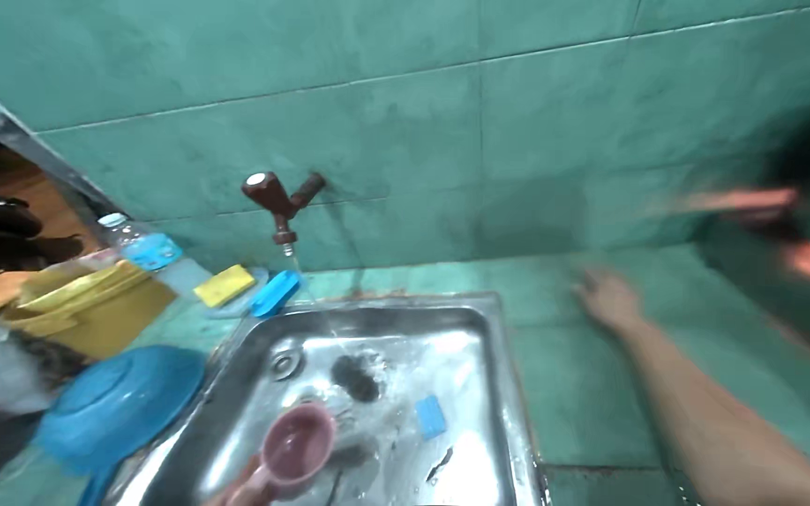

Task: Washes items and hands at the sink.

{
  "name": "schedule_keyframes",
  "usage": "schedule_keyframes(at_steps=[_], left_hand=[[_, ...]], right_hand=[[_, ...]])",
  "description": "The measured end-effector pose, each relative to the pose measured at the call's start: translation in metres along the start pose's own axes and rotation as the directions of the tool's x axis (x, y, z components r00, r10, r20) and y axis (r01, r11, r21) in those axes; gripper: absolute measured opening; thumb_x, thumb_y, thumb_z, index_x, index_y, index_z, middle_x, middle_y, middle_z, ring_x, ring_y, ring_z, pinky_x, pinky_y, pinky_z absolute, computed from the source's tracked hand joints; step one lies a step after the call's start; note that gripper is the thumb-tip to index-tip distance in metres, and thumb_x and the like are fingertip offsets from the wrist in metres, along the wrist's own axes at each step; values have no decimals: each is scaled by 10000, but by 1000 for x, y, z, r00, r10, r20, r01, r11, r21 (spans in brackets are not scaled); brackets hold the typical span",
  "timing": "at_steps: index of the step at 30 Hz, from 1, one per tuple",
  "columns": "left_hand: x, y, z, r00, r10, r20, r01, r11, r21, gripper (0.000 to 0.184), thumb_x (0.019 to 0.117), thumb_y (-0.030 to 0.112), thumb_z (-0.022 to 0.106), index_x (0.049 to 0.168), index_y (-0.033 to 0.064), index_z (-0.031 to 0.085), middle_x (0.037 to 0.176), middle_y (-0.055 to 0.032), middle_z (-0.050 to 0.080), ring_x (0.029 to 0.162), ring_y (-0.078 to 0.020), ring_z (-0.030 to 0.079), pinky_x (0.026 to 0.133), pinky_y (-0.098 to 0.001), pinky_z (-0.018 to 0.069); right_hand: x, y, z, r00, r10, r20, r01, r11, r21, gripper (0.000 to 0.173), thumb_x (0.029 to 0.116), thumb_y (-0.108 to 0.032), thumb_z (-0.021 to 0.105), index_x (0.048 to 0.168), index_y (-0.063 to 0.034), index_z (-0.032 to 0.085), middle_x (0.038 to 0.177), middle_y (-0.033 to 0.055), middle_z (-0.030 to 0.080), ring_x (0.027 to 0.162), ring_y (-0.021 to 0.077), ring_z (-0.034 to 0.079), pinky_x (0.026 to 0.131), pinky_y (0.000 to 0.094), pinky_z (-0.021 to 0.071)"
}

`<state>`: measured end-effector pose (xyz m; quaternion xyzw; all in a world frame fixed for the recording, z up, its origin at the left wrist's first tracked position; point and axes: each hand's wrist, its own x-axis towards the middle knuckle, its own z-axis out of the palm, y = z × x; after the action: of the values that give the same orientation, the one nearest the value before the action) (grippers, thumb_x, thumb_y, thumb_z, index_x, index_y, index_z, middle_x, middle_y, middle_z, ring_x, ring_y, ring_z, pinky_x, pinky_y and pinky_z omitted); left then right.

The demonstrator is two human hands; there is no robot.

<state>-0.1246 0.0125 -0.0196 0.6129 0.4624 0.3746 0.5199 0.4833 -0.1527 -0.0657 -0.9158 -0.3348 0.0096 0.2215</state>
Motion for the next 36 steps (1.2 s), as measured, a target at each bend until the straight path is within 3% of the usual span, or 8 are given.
schedule_keyframes(at_steps=[3,9,12,16,19,22,29,36], left_hand=[[8,4,-6,1000,-15,-21,17,996,84,174,1007,190,602,973,35,674,901,6,727,823,-103,701,813,-349,606],[65,13,17,997,-80,-23,83,978,192,288,1012,249,622,1081,-29,651,923,-49,683,798,-106,680,767,-336,603],[106,14,26,998,-50,29,44,982,182,290,1031,256,591,1022,-33,621,896,-54,667,788,-114,679,764,-348,609],[147,7,25,997,-36,68,24,985,170,274,1025,273,601,963,7,624,800,-6,635,698,-94,640,697,-326,591],[177,2,19,989,-61,132,39,986,160,326,1030,299,595,1065,-24,617,881,-51,646,752,-124,660,730,-350,599],[198,0,24,981,-50,186,23,989,145,291,1035,295,568,1021,7,606,863,-28,644,729,-116,649,711,-346,593],[215,12,48,971,-64,230,28,987,156,317,1029,314,578,1067,1,612,893,-36,631,765,-125,650,733,-352,591],[263,-14,31,947,-3,321,-37,992,119,343,958,362,673,1034,29,645,960,-63,684,835,-175,703,785,-406,617]], right_hand=[[-33,11,2,990,136,45,-129,984,-123,753,1054,-602,392,1637,-136,295,1694,249,176,1565,490,105,1189,773,67],[-113,-152,56,853,-329,406,330,941,69,667,1070,-570,369,1638,-224,311,1729,113,163,1605,346,33,1234,696,-50],[-129,-147,29,832,-406,378,322,908,267,561,1099,-486,378,1623,-286,344,1711,87,241,1596,320,143,1257,658,67],[-149,-3,-40,999,-22,41,18,996,91,532,1078,-453,479,1570,-253,455,1643,130,380,1529,378,318,1204,668,270],[-198,95,-70,912,409,-47,-411,905,-105,648,1070,-548,425,1623,-218,351,1690,178,259,1559,464,170,1186,762,114],[-223,65,-47,890,453,-51,-454,874,-172,711,1055,-597,386,1637,-196,311,1710,183,188,1581,439,95,1212,735,51],[-239,-158,39,933,-140,331,117,989,88,633,1065,-578,383,1634,-312,306,1737,62,154,1610,312,39,1242,688,-22],[-321,5,-44,869,483,-111,-492,868,-74,621,1056,-540,459,1600,-247,400,1675,175,295,1562,401,220,1224,697,154]])
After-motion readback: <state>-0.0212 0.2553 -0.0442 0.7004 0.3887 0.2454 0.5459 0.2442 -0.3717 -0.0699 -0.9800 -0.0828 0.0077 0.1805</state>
